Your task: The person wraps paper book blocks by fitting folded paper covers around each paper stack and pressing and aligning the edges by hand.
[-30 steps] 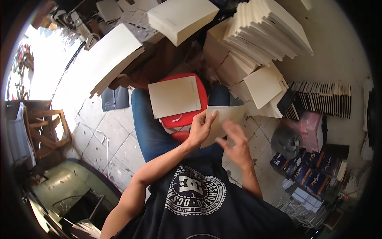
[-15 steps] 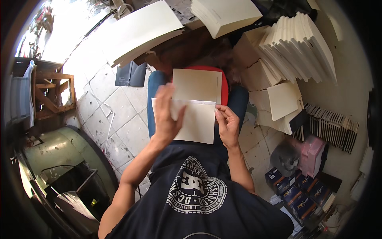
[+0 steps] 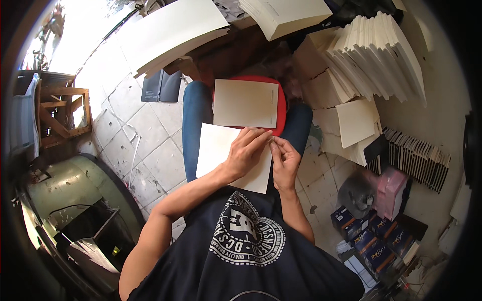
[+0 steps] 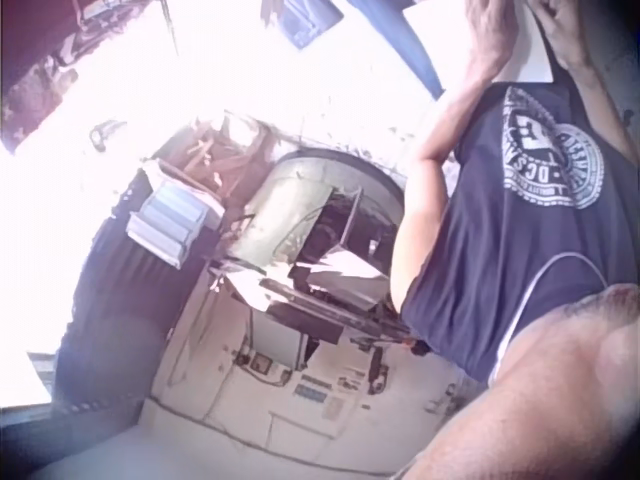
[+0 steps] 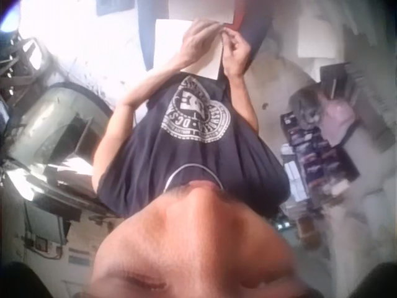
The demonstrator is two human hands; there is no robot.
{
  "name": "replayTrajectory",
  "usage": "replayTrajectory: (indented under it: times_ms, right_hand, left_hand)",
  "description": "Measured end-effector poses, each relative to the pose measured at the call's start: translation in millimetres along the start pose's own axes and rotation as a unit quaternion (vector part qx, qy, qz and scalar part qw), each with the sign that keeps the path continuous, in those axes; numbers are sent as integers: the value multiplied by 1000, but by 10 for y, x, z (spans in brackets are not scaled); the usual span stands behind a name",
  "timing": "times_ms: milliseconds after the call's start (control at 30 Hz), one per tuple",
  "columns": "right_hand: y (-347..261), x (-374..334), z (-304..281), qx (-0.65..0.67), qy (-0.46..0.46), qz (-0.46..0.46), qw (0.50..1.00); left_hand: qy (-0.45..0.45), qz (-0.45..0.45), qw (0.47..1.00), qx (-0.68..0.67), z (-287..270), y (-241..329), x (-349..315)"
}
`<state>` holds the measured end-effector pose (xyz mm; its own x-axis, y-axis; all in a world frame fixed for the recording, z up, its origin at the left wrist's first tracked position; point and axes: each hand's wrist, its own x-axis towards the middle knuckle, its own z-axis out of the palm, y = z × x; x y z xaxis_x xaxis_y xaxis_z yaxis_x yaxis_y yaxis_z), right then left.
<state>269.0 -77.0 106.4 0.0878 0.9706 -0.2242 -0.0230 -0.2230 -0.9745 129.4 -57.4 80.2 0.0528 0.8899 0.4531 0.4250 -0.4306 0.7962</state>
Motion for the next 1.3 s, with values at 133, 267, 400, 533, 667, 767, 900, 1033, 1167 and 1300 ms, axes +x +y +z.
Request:
replayTrajectory:
  times_ms: [133,267,400,533,667,767,900,1033,1167,1300]
  right_hand:
    - [62,44,9,9,-13,-3,1000]
    - [41,31,-15,53,-19,-2,998]
    - [-132,-32,-397,-59,29,-85,994]
    - [-668,-316,-1573,31,77,-125,989]
    - [-1046,-439,-2096,151,59,-260,952]
    - [-700,-365,-2635,111,196,-219,949]
    - [-170,-32,-2226,102,141,12,985]
    - [12,32,-2118,160,83,17,984]
    - [-70,330,-1753,200,83,-41,976]
    - [234,760,-1399,132,-7,-34,991]
  left_hand:
    - [16,0,1000,0,-31,48,8]
    - [6,8,1000,-29,-10,75,14]
    - [36,52,997,-36,-207,-38,351]
    - [190,153,963,116,-1281,-406,1591]
    - [183,76,929,313,-2696,-602,2743]
    - [435,206,792,377,-2507,-719,3082]
    - [219,165,942,191,-1592,-521,1966]
    - [-267,-84,921,270,-776,-819,700]
    - [-352,-102,847,385,-545,-1388,-14]
    - [-316,-51,876,361,-500,-1642,94]
